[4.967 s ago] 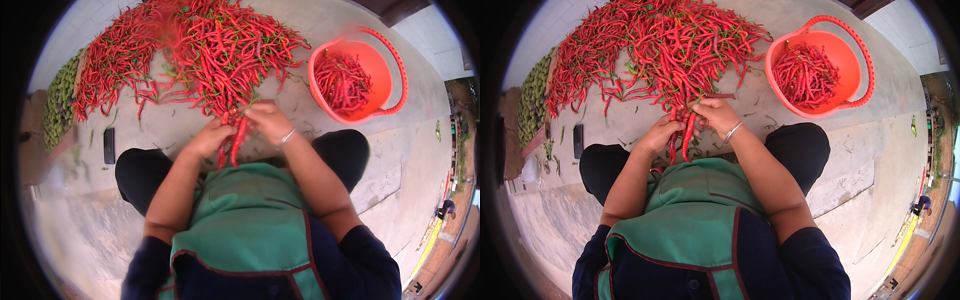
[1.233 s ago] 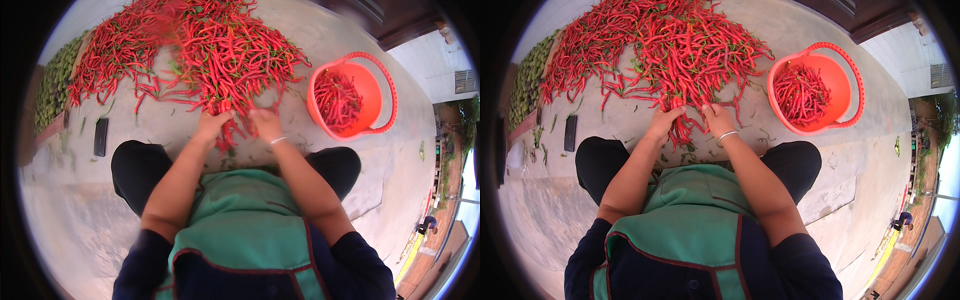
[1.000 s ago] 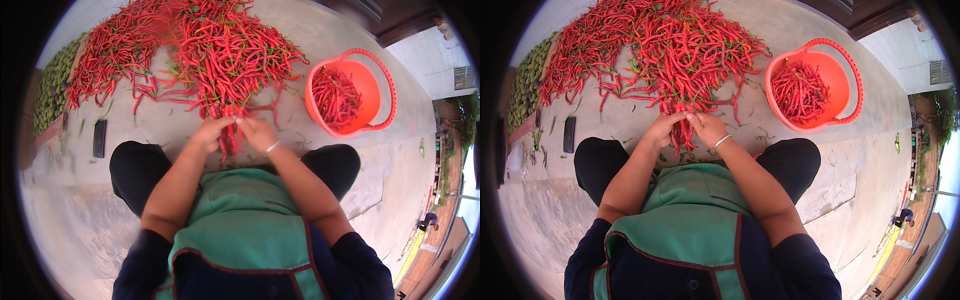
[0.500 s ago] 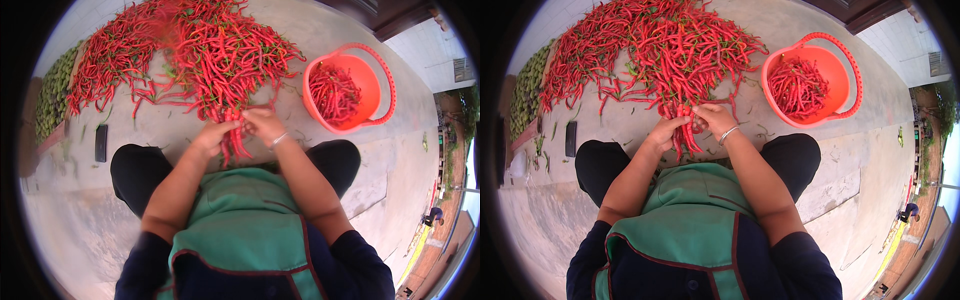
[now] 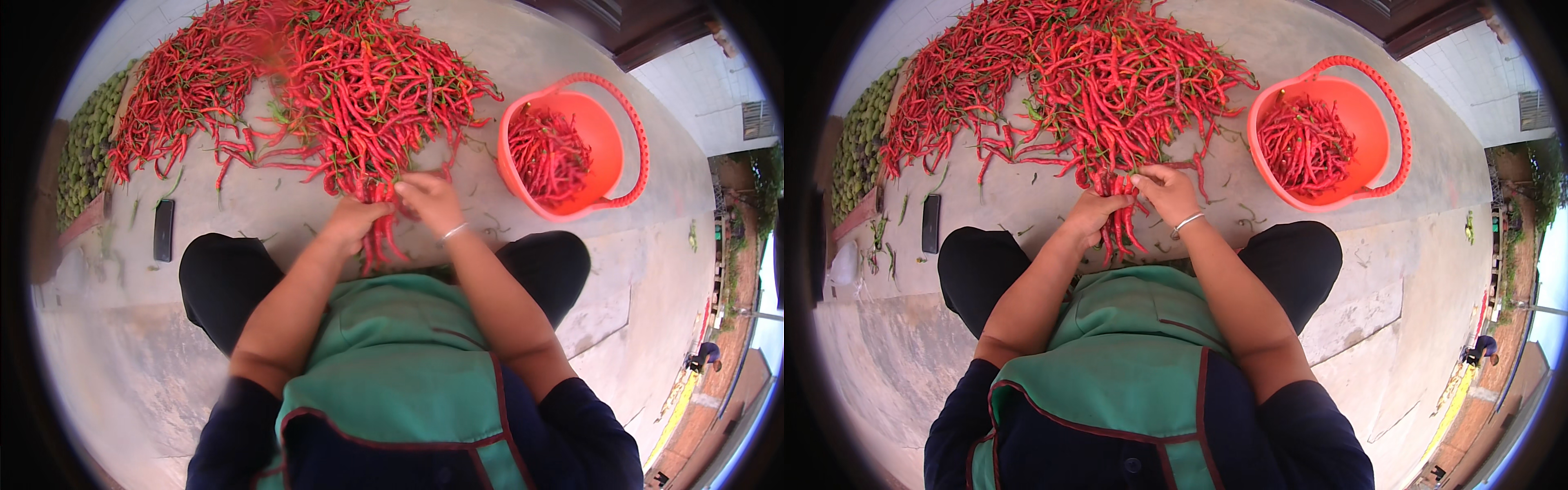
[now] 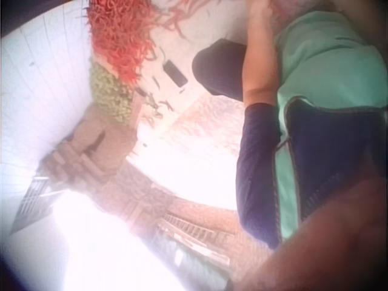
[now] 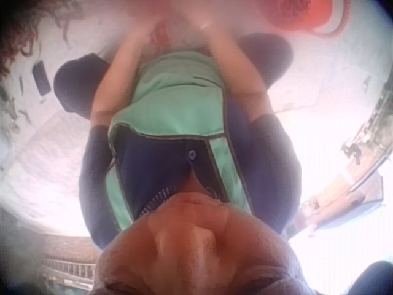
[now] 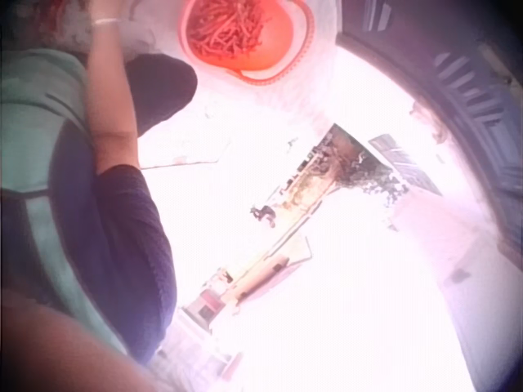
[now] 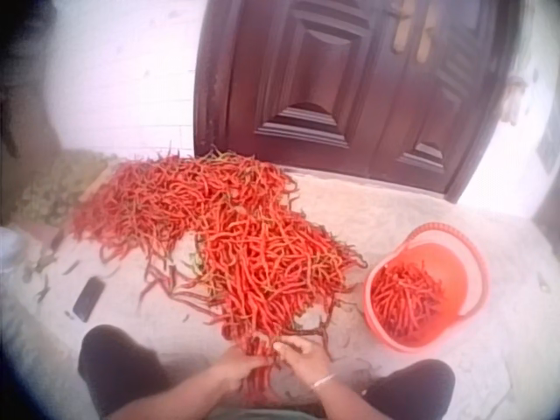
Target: The person sorts red chili peppers by hand from a large pile on the concrete floor into a red bucket, picking them up one or a few at a time.
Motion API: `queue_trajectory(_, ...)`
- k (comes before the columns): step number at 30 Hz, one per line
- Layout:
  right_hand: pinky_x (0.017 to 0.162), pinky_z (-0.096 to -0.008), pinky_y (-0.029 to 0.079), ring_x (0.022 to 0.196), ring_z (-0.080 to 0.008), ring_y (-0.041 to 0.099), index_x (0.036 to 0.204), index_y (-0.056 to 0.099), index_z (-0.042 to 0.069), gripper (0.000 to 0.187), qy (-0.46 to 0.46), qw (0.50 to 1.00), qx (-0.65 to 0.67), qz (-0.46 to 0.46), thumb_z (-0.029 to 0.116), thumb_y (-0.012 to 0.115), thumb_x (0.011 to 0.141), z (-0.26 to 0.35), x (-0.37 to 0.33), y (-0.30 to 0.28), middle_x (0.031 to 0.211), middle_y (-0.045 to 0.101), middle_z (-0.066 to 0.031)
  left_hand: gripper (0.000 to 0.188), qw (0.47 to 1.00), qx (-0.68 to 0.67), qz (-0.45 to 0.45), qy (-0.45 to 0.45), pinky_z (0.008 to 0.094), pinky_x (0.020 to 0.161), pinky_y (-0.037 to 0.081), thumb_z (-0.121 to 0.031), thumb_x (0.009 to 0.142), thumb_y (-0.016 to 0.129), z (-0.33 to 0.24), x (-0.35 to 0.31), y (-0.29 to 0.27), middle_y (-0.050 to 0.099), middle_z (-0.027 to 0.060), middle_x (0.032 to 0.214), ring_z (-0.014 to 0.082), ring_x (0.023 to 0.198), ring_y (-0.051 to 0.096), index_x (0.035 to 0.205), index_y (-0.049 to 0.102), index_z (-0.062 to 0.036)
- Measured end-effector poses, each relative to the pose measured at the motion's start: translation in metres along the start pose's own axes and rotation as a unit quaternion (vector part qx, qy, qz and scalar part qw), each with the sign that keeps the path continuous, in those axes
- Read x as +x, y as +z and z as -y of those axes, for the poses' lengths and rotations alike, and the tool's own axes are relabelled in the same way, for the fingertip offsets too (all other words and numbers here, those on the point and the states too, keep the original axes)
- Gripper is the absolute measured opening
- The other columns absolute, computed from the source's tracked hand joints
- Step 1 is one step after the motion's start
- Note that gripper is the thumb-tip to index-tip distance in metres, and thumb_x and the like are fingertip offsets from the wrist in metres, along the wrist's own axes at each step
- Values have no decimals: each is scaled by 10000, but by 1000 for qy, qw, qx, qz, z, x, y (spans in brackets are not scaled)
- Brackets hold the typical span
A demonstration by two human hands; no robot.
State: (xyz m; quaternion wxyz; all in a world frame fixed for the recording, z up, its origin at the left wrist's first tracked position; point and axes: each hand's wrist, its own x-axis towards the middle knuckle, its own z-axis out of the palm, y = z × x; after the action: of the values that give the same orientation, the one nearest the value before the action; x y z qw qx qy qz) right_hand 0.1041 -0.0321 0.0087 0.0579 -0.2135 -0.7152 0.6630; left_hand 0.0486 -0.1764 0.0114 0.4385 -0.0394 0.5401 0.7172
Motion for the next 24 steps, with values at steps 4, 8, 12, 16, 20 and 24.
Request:
queue_trajectory(4, 530, -248, 420, 580, -64, 507, 907, 634, 32, 194, 62, 991, -117, 8, 175, 641, 777, 7, 2, -4, 677, 585, -22, 206, 999, 39, 10, 31, 277, 626, 501, 18, 746, 625, 9, 2, 0, 607, 52, 817, 140, 703, 591, 944, 581, -22)
queue_trajectory(8, 565, -310, 454, 633, -177, 563, 812, 600, 47, 125, -197, 938, -270, -92, 141, 641, 741, -6, 2, -8, 726, 576, -59, 197, 999, 36, -1, -34, 289, 624, 501, 16, 755, 616, 12, 8, 10, 612, 65, 822, 154, 703, 594, 946, 583, -18)
queue_trajectory(12, 603, -388, 470, 694, -296, 567, 771, 553, 74, 76, -311, 853, -399, -125, 114, 606, 733, -11, -2, -25, 762, 534, -87, 183, 997, 13, -19, -75, 322, 664, 519, -26, 782, 610, 23, 10, 5, 619, 95, 856, 191, 748, 612, 963, 582, -12)
queue_trajectory(16, 681, -410, 482, 795, -297, 594, 827, 608, 73, 116, -74, 871, -483, -42, 148, 532, 781, -39, -3, -70, 833, 606, -123, 196, 990, -61, -61, -114, 373, 737, 521, -54, 801, 599, -1, 27, 25, 622, 101, 889, 229, 803, 618, 991, 571, -15)
queue_trajectory(20, 733, -402, 492, 857, -303, 609, 891, 633, 57, 208, 35, 854, -517, 50, 153, 478, 791, -70, -20, -88, 902, 632, -157, 226, 986, -134, 81, -51, 401, 830, 475, -120, 804, 616, -46, 65, 145, 616, 123, 911, 251, 876, 594, 998, 556, -20)
queue_trajectory(24, 732, -408, 482, 832, -316, 608, 884, 634, 65, 197, 13, 865, -495, 79, 167, 502, 779, -62, -27, -82, 887, 627, -167, 746, 988, 79, 110, -67, 399, 1046, 225, -428, 786, 615, -74, 86, 234, 388, 189, 1292, 257, 1190, 393, 1280, 325, 50)
